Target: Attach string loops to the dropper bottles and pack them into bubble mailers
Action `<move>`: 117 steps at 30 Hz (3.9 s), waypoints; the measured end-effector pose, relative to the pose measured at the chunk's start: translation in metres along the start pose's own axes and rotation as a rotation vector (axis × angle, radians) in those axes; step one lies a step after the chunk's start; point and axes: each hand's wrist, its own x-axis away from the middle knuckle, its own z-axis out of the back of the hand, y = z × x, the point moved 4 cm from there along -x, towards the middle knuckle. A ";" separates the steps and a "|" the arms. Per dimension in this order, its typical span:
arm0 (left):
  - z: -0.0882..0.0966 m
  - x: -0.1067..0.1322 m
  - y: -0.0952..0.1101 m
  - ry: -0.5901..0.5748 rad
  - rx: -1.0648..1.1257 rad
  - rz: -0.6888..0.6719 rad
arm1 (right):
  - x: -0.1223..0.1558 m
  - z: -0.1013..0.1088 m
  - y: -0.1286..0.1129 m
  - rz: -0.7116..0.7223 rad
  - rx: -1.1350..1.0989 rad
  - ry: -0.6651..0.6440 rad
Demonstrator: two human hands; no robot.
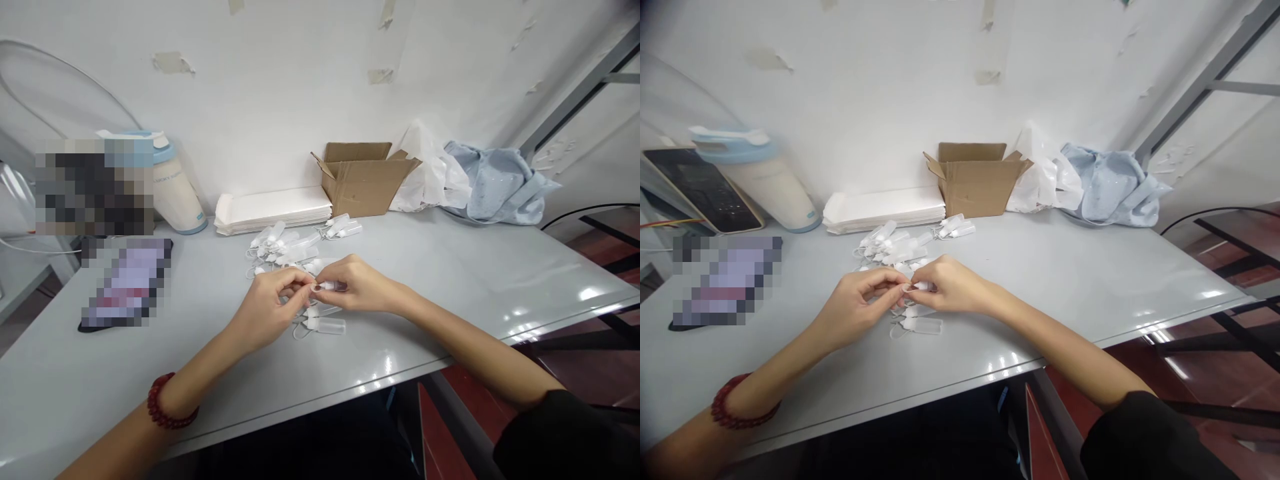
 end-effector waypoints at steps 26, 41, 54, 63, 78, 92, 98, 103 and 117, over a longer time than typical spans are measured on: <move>0.028 -0.011 -0.008 0.064 -0.412 0.062 | 0.010 0.033 0.045 -0.568 0.388 -0.237; 0.029 -0.008 -0.006 0.204 -0.598 0.058 | 0.011 0.026 0.048 -0.619 0.409 -0.370; 0.010 -0.004 0.001 0.077 -0.251 -0.026 | 0.000 0.019 0.009 -0.233 -0.144 -0.078; 0.010 -0.006 0.005 0.052 -0.318 -0.108 | -0.001 0.021 0.008 -0.168 -0.067 0.013; 0.011 -0.004 0.010 0.108 -0.293 -0.158 | -0.001 0.021 0.011 -0.181 -0.051 0.054; 0.005 -0.002 0.011 0.063 -0.289 -0.137 | -0.001 0.011 0.008 -0.091 -0.078 -0.039; 0.005 -0.003 0.011 0.062 -0.297 -0.151 | 0.000 0.016 0.008 -0.085 -0.129 -0.006; 0.003 -0.003 0.010 0.035 -0.276 -0.149 | 0.000 0.013 0.007 -0.076 -0.162 -0.026; 0.005 -0.002 0.009 0.013 -0.195 -0.115 | 0.001 0.018 0.007 -0.079 -0.184 0.038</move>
